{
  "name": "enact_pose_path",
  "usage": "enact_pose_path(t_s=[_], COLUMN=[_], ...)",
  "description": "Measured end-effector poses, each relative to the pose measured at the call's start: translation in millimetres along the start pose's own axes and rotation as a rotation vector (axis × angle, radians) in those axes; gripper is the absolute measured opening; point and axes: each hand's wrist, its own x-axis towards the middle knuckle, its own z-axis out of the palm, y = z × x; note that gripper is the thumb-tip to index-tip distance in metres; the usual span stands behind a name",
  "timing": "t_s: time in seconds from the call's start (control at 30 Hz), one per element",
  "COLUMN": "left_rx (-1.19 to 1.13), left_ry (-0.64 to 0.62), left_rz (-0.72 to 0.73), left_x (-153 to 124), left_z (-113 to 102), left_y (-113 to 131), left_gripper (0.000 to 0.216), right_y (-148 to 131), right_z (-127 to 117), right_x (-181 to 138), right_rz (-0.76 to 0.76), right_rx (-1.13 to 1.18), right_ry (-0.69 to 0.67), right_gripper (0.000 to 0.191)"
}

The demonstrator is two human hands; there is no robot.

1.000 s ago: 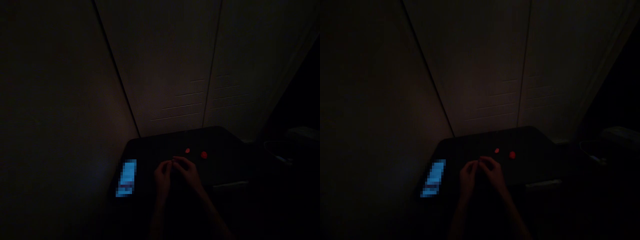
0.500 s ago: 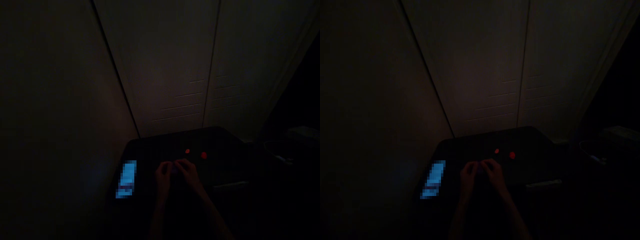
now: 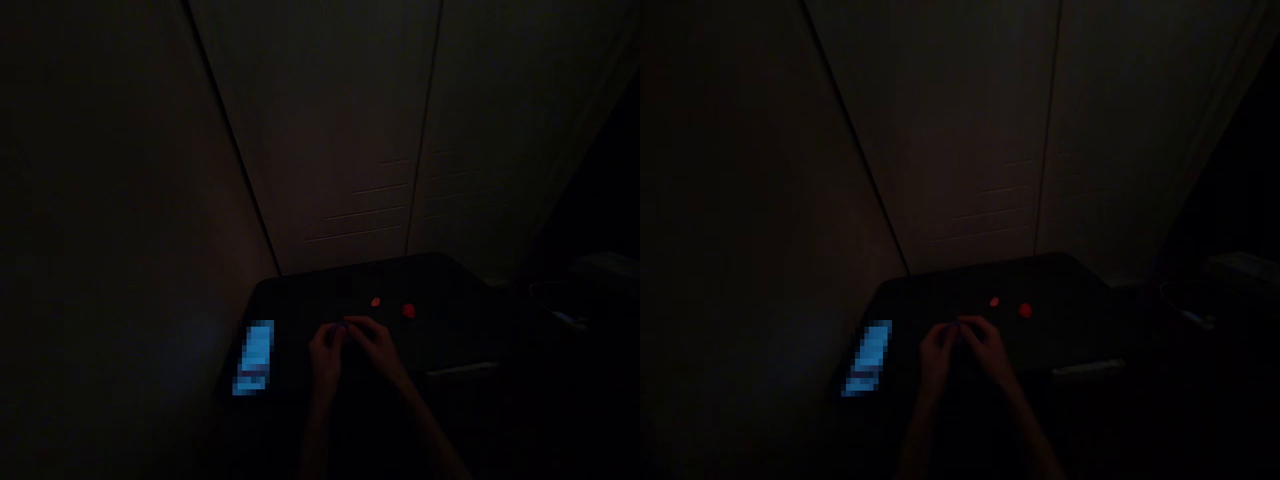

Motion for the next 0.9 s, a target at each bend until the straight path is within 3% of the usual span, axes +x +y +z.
enact_pose_path(t_s=[0.3, 0.9], left_rx=[-0.012, 0.087], left_ry=[-0.017, -0.027], left_rz=[-0.033, 0.010], left_x=[-0.3, -1.3], left_z=[2.4, 1.2], left_y=[3.9, 4.9], left_gripper=[0.036, 0.044], right_y=[-0.7, -2.8], right_z=[0.7, -0.3], right_x=[-0.1, -0.3], right_rz=[0.057, 0.040], right_rx=[0.025, 0.035], right_ry=[0.082, 0.075], right_gripper=[0.028, 0.027])
